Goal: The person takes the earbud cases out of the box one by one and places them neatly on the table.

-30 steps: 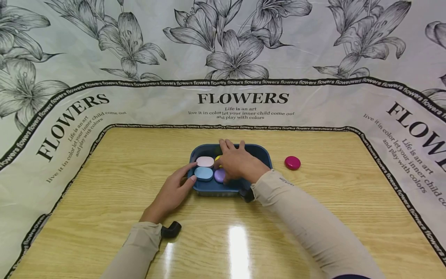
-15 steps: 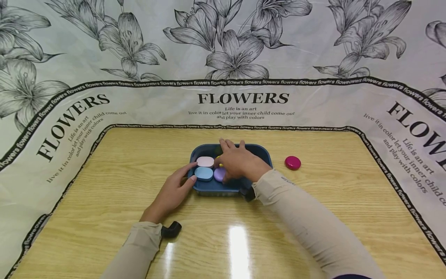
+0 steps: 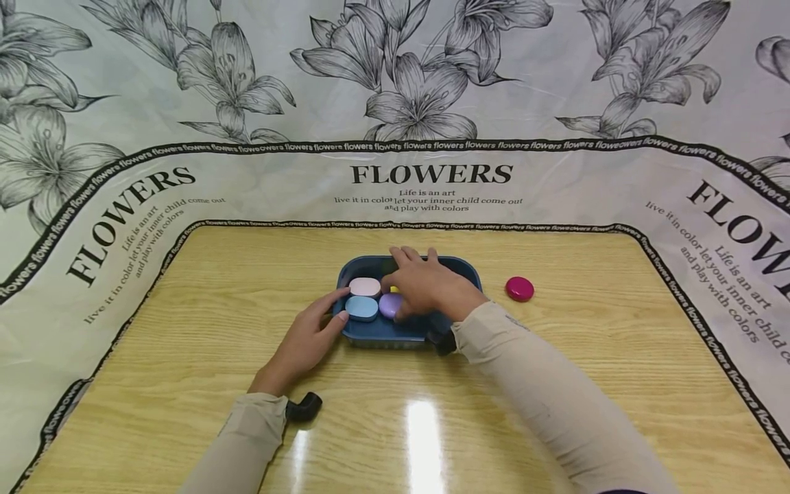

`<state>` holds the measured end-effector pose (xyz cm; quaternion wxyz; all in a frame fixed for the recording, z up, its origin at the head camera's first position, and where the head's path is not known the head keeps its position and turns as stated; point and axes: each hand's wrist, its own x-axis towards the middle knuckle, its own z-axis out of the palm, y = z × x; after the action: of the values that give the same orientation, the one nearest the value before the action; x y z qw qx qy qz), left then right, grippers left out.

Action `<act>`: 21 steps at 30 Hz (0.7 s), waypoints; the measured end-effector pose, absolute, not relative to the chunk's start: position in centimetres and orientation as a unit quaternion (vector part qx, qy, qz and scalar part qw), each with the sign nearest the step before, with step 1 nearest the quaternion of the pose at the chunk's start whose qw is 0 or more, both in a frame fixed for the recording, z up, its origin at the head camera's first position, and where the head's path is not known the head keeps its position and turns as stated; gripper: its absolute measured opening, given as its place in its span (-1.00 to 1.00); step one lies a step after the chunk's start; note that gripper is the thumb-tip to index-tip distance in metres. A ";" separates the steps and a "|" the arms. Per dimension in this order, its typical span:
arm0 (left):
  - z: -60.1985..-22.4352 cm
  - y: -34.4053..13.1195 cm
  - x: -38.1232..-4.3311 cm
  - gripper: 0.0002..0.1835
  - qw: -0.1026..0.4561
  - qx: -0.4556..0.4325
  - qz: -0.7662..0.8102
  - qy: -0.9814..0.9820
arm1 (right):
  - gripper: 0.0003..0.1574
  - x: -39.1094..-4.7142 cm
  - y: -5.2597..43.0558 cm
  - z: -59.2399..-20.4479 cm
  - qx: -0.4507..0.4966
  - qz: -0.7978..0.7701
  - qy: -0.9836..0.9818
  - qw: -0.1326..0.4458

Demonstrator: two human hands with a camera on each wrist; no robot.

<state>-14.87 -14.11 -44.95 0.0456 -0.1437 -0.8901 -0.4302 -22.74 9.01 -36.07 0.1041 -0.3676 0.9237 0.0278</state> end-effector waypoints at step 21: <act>-45.0 -14.0 -15.0 -0.58 0.050 -0.146 -0.434 -0.888 | -0.45 -22.8 11.3 -34.8 -0.348 -0.057 0.935 0.037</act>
<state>-14.98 -14.00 -44.98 0.0498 -0.1462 -0.8878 -0.4335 -22.79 11.32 -34.82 0.0373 -0.3479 0.9351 -0.0569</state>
